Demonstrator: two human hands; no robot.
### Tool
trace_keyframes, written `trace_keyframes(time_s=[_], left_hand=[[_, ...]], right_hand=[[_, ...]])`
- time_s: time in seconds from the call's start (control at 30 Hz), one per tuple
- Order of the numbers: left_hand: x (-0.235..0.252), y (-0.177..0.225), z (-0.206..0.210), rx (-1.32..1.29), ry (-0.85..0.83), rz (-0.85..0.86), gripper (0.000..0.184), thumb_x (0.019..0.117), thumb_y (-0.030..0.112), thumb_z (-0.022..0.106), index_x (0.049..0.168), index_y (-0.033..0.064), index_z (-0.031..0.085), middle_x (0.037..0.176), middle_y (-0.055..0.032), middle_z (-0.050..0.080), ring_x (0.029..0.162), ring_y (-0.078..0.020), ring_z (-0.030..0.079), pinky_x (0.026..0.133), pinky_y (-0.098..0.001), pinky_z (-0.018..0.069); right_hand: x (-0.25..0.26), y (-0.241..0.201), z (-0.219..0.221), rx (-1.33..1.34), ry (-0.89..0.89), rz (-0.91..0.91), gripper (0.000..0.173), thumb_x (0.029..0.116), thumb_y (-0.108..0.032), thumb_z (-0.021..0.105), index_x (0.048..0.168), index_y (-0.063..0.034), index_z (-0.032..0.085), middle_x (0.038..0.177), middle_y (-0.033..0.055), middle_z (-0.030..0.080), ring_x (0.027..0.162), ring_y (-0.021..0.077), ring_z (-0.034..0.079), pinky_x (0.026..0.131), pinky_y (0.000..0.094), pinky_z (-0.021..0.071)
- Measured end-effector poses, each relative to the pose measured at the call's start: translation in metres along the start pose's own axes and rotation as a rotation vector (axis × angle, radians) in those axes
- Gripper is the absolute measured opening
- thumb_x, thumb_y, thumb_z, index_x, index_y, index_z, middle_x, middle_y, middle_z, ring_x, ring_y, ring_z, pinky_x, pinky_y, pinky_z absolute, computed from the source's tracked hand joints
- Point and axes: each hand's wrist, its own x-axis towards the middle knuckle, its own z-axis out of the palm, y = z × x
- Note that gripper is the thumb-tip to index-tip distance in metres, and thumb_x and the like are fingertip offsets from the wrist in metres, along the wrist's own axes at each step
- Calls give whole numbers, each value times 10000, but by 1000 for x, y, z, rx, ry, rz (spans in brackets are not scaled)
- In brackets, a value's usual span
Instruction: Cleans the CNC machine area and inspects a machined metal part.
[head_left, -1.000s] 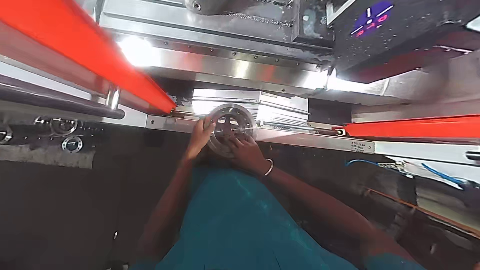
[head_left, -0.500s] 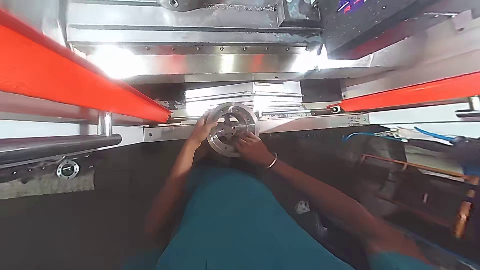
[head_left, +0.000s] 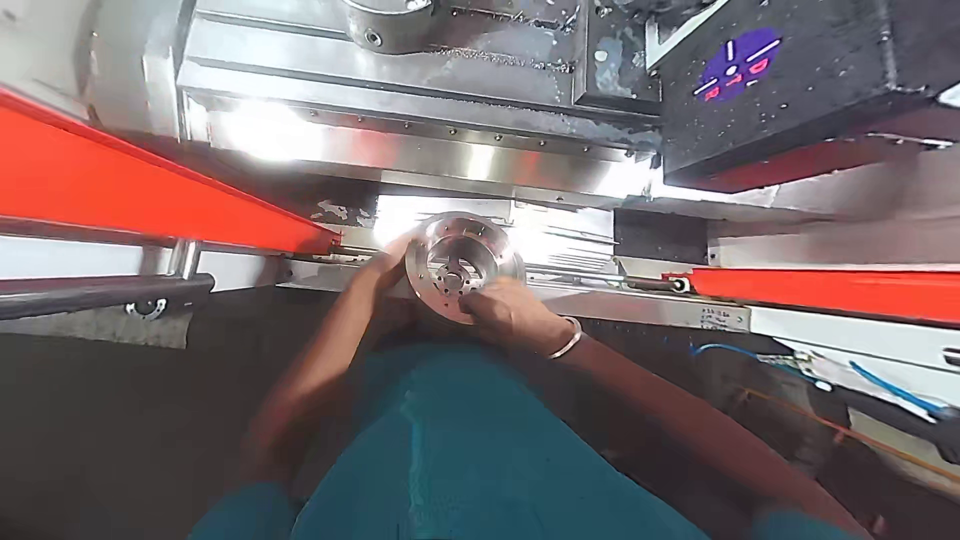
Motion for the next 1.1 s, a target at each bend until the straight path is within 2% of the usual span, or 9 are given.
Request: trace_keyframes(time_s=[0.13, 0.23, 0.3, 0.43, 0.6, 0.77, 1.0, 1.03, 1.1], left_hand=[[11, 50, 22, -14, -168, 66, 767, 995, 755, 248, 1132, 136, 681, 939, -32, 719, 821, -120, 684, 717, -330, 584], [21, 35, 48, -201, -62, 23, 762, 1010, 736, 211, 1081, 149, 692, 865, -7, 714, 752, -86, 675, 650, -272, 566], [18, 12, 78, -523, -54, 5, 698, 1049, 660, 199, 1245, 127, 606, 1002, -40, 722, 885, -134, 706, 747, -324, 604], [7, -27, 131, -759, -293, -43, 953, 917, 844, 119, 1537, 164, 366, 1371, -134, 621, 1228, -300, 626, 937, -514, 559], [25, 2, 151, -667, -222, -200, 925, 956, 809, 120, 1537, 138, 380, 1373, -179, 608, 1203, -336, 633, 921, -542, 560], [34, 20, 168, -902, -269, -195, 931, 898, 875, 135, 1281, 173, 612, 1138, -127, 722, 1063, -273, 697, 867, -501, 593], [65, 24, 180, -1002, -219, 212, 702, 822, 841, 491, 1025, 219, 745, 916, -10, 747, 866, -127, 718, 772, -353, 608], [62, 26, 178, -908, -198, 314, 609, 897, 760, 486, 1068, 233, 740, 963, 21, 746, 902, -85, 707, 798, -309, 595], [35, 23, 165, -377, -108, 561, 344, 1095, 297, 439, 1404, 179, 535, 1299, 36, 641, 1186, -11, 592, 1015, -230, 483]], right_hand=[[2, 11, -73, 200, 91, 174, 385, 930, -435, 680, 855, -58, 664, 658, 80, 622, 626, 238, 629, 629, 456, 502], [-4, 20, -109, 503, 183, 489, 360, 883, -476, 726, 867, -116, 719, 680, -46, 653, 612, 41, 619, 584, 304, 533], [-5, 30, -123, 661, 290, 644, 253, 853, -399, 755, 887, -152, 715, 684, -119, 651, 587, -41, 598, 552, 214, 526], [-10, 56, -121, 842, 444, 745, 176, 835, -245, 769, 945, -123, 707, 747, -96, 706, 657, -22, 667, 619, 185, 582], [-22, 87, -111, 637, 351, 736, 219, 837, -350, 750, 858, -134, 717, 666, -109, 656, 562, -45, 593, 533, 190, 518], [-35, 104, -110, 384, 328, 592, 335, 855, -437, 718, 823, -105, 733, 665, -25, 679, 600, 37, 647, 571, 284, 559], [-31, 109, -111, 71, 465, 204, 378, 879, -458, 705, 876, -81, 710, 709, 50, 689, 698, 177, 664, 763, 334, 551], [-28, 110, -115, 45, 466, 178, 395, 898, -480, 693, 870, -86, 697, 711, 42, 689, 699, 179, 663, 788, 343, 542], [-24, 110, -125, 41, 472, 160, 461, 926, -561, 661, 986, -108, 725, 835, 28, 738, 817, 184, 695, 915, 399, 513]])
